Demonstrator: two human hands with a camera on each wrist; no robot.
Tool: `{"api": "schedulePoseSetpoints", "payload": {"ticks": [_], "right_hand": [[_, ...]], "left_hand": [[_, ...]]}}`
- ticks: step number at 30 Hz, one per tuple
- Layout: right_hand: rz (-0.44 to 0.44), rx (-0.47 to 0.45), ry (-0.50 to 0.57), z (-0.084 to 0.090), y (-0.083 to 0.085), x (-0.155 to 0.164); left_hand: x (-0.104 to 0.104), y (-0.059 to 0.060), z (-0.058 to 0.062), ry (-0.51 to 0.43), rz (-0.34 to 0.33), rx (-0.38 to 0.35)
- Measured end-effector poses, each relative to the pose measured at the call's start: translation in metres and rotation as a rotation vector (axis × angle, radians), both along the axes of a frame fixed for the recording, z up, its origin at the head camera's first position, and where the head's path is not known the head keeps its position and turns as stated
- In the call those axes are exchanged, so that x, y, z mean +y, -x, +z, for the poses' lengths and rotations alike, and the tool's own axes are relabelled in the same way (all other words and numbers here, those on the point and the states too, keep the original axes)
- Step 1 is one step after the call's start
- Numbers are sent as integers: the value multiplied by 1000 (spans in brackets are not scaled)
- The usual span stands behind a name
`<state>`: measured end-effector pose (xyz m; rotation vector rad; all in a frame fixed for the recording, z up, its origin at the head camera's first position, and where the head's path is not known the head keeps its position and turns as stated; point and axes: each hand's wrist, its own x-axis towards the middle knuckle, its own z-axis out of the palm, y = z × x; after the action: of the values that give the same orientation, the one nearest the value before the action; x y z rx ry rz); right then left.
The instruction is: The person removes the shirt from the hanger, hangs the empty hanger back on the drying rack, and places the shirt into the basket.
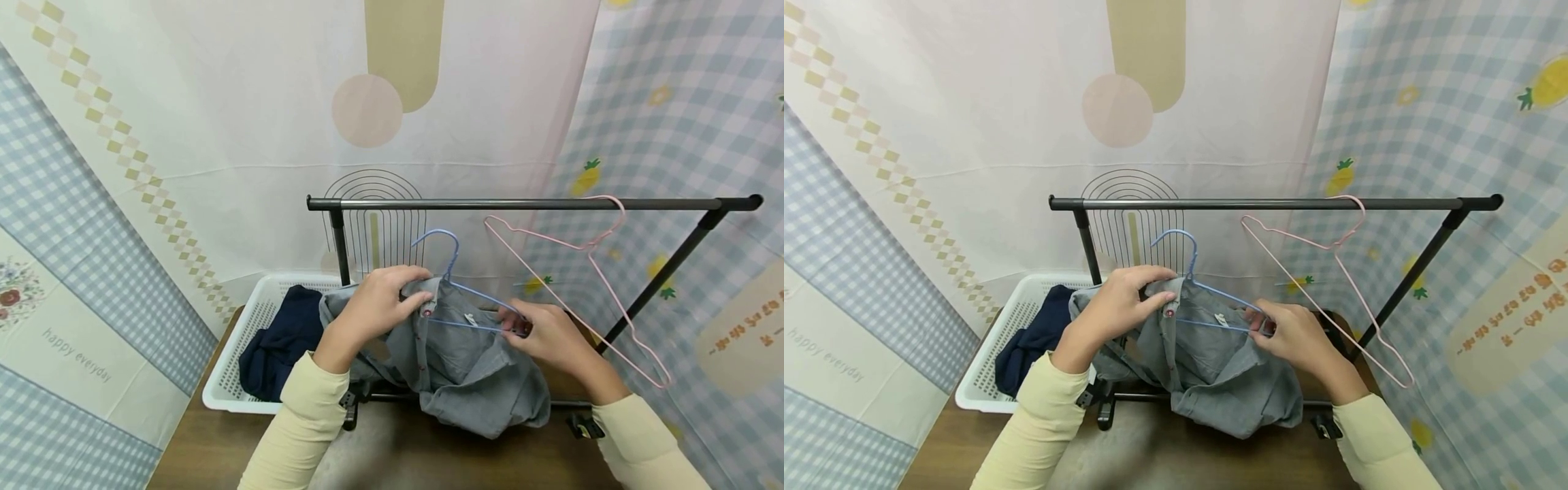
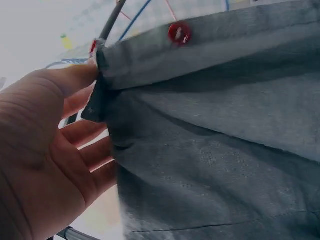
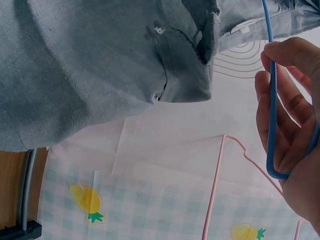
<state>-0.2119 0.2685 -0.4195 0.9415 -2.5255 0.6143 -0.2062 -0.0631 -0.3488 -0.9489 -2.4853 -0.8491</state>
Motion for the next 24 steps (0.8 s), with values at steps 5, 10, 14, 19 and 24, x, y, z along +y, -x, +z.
{"api": "schedulePoseSetpoints", "payload": {"ticks": [5, 10, 14, 19, 24], "right_hand": [[14, 21, -3, 1, -1, 2], [21, 58, -1, 4, -3, 5], [26, 63, -9, 7, -4, 7], [5, 58, -25, 10, -7, 10], [-19, 43, -17, 14, -10, 18]], "left_hand": [[-3, 2, -7, -49, -20, 63], [-5, 6, -11, -124, -56, 150], [-8, 8, -15, -163, -74, 188], [-15, 11, -20, -195, -51, 216], [-24, 13, -23, -218, -13, 219]]}}
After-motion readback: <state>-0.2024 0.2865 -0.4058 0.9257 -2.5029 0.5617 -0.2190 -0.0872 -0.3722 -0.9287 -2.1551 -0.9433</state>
